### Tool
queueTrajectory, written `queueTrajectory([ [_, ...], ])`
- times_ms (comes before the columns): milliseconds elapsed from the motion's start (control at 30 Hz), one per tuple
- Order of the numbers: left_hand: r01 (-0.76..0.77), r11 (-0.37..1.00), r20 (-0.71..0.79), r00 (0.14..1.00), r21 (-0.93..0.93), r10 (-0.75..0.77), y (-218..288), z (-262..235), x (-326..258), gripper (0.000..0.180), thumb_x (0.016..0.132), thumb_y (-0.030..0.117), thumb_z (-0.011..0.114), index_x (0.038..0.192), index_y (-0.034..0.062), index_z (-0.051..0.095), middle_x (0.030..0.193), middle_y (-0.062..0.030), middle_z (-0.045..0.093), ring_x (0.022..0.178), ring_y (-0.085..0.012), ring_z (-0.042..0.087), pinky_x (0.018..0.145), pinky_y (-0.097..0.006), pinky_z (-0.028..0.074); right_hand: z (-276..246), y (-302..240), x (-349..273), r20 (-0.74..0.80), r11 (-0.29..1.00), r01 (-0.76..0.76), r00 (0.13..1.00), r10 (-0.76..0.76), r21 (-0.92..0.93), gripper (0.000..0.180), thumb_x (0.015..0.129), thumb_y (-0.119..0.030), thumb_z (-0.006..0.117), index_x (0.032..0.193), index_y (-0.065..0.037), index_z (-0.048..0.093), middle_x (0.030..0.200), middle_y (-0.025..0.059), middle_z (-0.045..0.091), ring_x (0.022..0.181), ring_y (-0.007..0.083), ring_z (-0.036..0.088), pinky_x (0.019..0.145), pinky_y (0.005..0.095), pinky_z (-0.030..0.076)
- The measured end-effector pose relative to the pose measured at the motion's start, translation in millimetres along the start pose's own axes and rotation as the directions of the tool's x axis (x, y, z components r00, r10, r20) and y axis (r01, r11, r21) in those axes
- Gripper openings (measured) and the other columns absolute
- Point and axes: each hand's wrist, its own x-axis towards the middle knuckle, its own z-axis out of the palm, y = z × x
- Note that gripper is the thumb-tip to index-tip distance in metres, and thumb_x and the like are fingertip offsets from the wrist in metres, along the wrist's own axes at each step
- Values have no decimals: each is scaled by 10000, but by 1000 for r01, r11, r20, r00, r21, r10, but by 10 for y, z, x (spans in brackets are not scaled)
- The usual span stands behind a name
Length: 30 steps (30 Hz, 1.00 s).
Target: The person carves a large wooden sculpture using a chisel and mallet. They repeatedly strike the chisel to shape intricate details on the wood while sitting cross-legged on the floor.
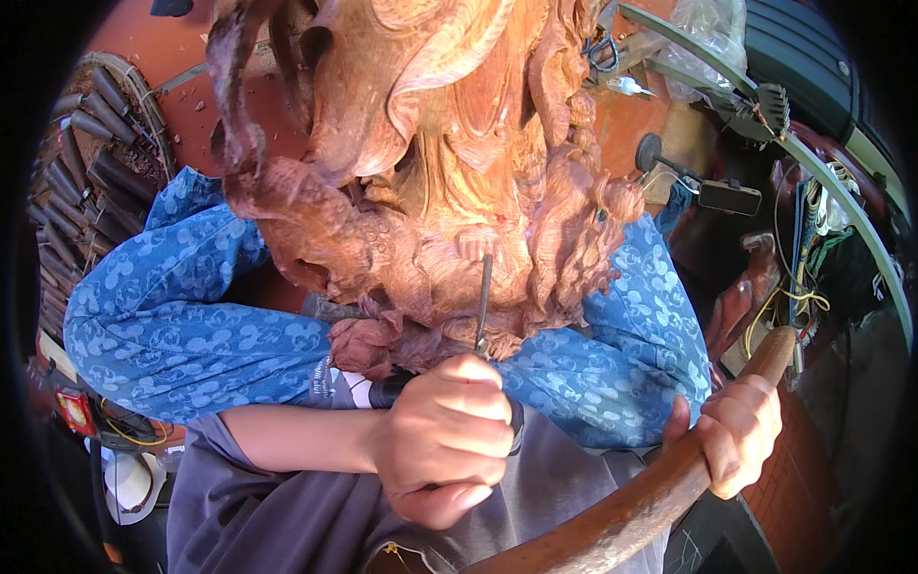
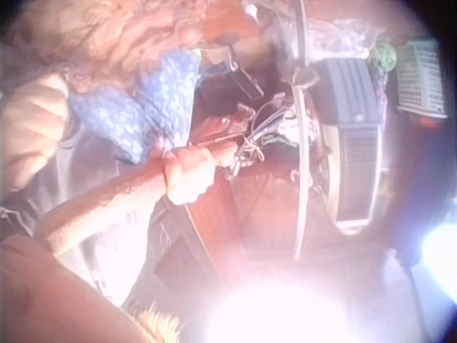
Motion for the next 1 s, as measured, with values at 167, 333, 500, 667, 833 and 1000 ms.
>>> queueTrajectory([
  [167,2,998,-34,999,-56,-4,-13,-11,-3,87,639,81,561,574,78,502,603,-36,423,585,-238,426,639,-368,336,-33,-106,-85,-16,1000,5,1000,-5,24,294,720,-5,758,852,-40,498,627,62,511,479,169,472,444,310,402],
  [333,-22,998,-57,998,-58,19,-44,19,-35,83,633,96,558,573,71,508,602,-38,428,584,-240,426,640,-373,338,-157,-257,-140,-9,996,17,1000,-18,-86,222,751,20,706,850,-15,510,611,72,501,476,185,456,431,318,383],
  [500,-8,997,-102,995,-75,0,-3,-2,53,82,642,107,550,588,62,507,613,-48,463,588,-248,439,636,-374,340,-326,-390,-32,68,979,-38,996,53,-201,197,785,27,688,850,-17,507,617,93,519,485,205,476,437,320,410],
  [667,51,996,-93,994,-78,-59,43,-28,162,126,698,91,538,590,51,489,607,-56,450,582,-258,439,644,-376,336,-352,-437,-64,47,957,-164,983,180,-237,191,814,14,674,836,-35,491,638,89,540,528,212,499,522,342,460],
  [833,113,989,-110,986,-90,-123,102,-30,266,150,745,95,544,611,48,496,610,-69,437,593,-268,447,633,-388,323,-440,-441,-126,50,971,-229,971,233,-73,194,809,9,682,840,-38,497,662,84,528,579,208,522,597,349,475],
  [1000,159,979,-164,970,-127,-179,140,-59,358,163,760,82,538,612,40,483,609,-89,432,606,-291,445,637,-394,331,-402,-482,4,44,935,-270,957,287,-230,198,751,60,644,821,-43,491,632,72,507,531,202,495,538,340,457],
])
